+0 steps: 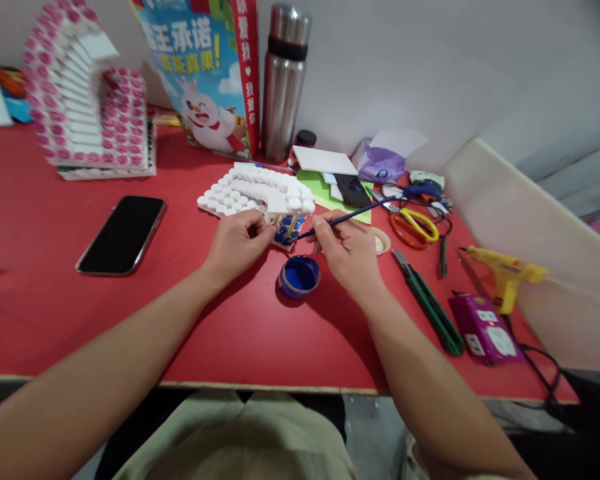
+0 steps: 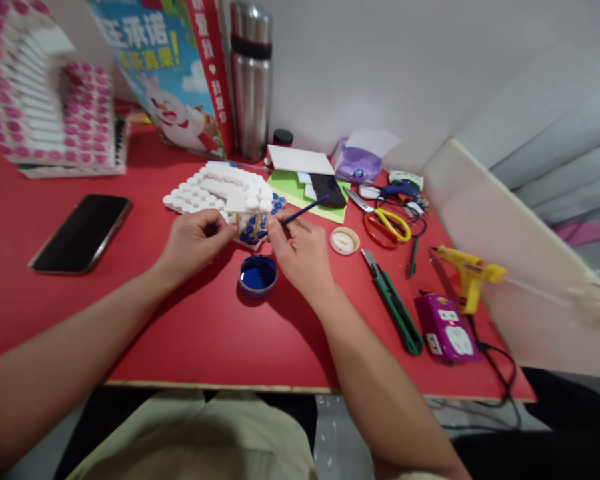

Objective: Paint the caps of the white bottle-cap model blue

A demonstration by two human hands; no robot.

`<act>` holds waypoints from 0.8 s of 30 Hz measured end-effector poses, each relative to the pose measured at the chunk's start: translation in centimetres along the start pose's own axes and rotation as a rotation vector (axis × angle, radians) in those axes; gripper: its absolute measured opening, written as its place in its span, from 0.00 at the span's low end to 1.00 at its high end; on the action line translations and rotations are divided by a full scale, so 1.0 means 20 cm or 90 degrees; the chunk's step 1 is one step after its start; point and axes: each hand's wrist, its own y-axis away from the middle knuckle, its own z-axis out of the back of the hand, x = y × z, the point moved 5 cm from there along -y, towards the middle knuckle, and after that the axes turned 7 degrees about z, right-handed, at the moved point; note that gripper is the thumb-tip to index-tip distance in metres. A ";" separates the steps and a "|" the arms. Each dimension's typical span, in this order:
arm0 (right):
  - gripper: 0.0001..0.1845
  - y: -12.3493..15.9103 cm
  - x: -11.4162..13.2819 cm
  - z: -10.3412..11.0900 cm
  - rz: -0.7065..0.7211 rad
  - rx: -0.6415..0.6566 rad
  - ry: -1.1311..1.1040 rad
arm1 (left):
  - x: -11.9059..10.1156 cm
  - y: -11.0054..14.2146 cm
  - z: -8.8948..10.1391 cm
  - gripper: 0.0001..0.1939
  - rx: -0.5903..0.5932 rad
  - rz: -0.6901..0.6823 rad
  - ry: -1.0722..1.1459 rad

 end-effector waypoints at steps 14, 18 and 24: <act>0.17 -0.02 -0.05 0.10 -0.038 -0.121 -0.022 | 0.02 0.00 0.00 0.15 -0.003 -0.006 -0.001; 0.15 -0.01 -0.04 0.06 -0.049 -0.078 0.002 | 0.02 0.00 0.00 0.15 -0.001 -0.015 -0.007; 0.15 -0.01 -0.05 0.08 -0.055 -0.077 0.001 | 0.01 0.00 0.00 0.15 -0.002 -0.015 -0.007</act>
